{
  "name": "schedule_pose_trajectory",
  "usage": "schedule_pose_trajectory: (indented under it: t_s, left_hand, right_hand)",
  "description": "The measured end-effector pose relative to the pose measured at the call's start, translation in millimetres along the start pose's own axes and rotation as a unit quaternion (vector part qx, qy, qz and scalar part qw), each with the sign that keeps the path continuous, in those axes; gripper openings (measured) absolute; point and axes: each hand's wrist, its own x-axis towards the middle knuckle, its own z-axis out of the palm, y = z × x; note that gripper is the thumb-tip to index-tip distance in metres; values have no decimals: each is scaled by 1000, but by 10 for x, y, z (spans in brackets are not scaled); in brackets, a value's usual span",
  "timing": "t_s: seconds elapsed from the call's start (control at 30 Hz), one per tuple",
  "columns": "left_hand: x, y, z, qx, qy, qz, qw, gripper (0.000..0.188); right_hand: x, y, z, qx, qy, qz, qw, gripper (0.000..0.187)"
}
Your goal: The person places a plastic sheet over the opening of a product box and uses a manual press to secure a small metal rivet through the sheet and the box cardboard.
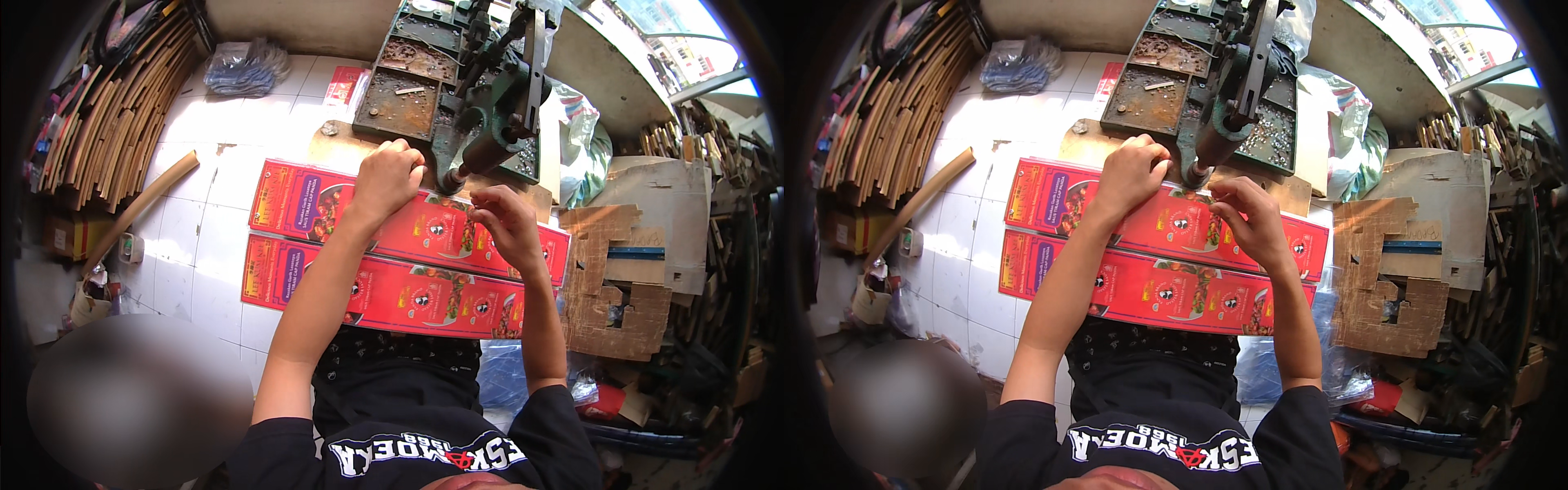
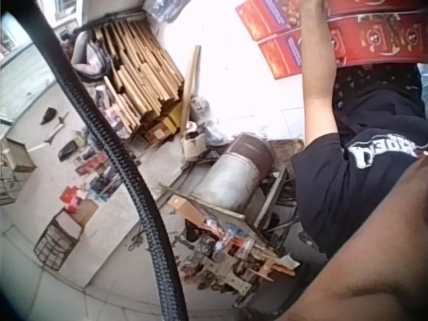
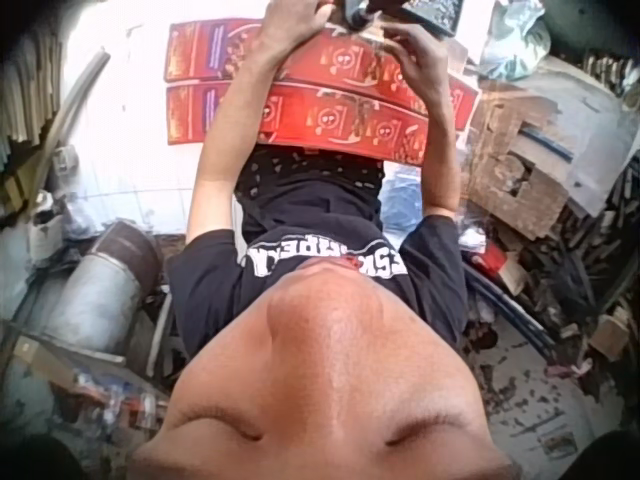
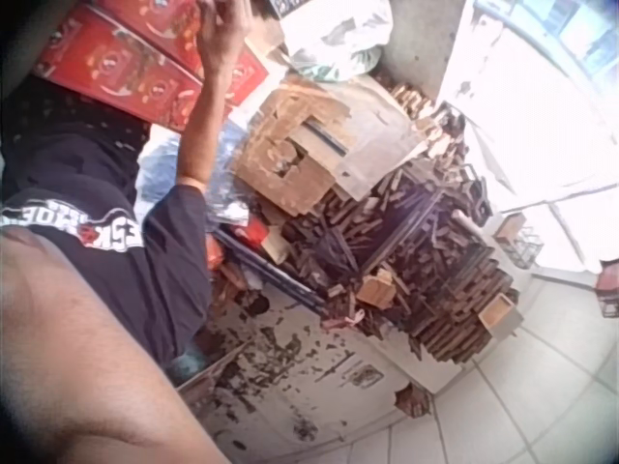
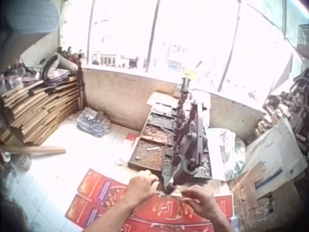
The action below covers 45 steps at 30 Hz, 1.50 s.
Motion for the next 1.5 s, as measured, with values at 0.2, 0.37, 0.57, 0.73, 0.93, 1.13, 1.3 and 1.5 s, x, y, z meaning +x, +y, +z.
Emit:
schedule_pose_trajectory:
  t_s: [0.2,0.37,0.57,0.73,0.93,1.13,1.3,1.5]
  left_hand:
    - [13,67,-41,-15,-22,-7,1000,18]
    - [13,81,-69,-9,-45,-8,999,20]
    - [26,14,3,-60,-10,-23,998,19]
    - [63,22,-57,-162,80,0,983,14]
    - [20,349,-726,-113,94,53,988,20]
    - [-554,149,-1561,71,71,-91,991,30]
    - [-1205,-478,-1525,239,47,-267,932,55]
    - [-1261,-402,-1468,31,95,-345,933,63]
  right_hand:
    - [-72,46,190,-48,-10,-23,999,23]
    - [-140,119,280,-91,10,-33,995,16]
    - [-122,138,392,-92,61,-15,994,12]
    - [-121,180,412,-81,81,-5,993,10]
    - [-150,222,398,-78,106,-8,991,9]
    - [-159,334,384,-7,99,26,995,11]
    - [-143,274,451,65,128,53,988,9]
    - [-120,55,513,53,25,16,998,10]
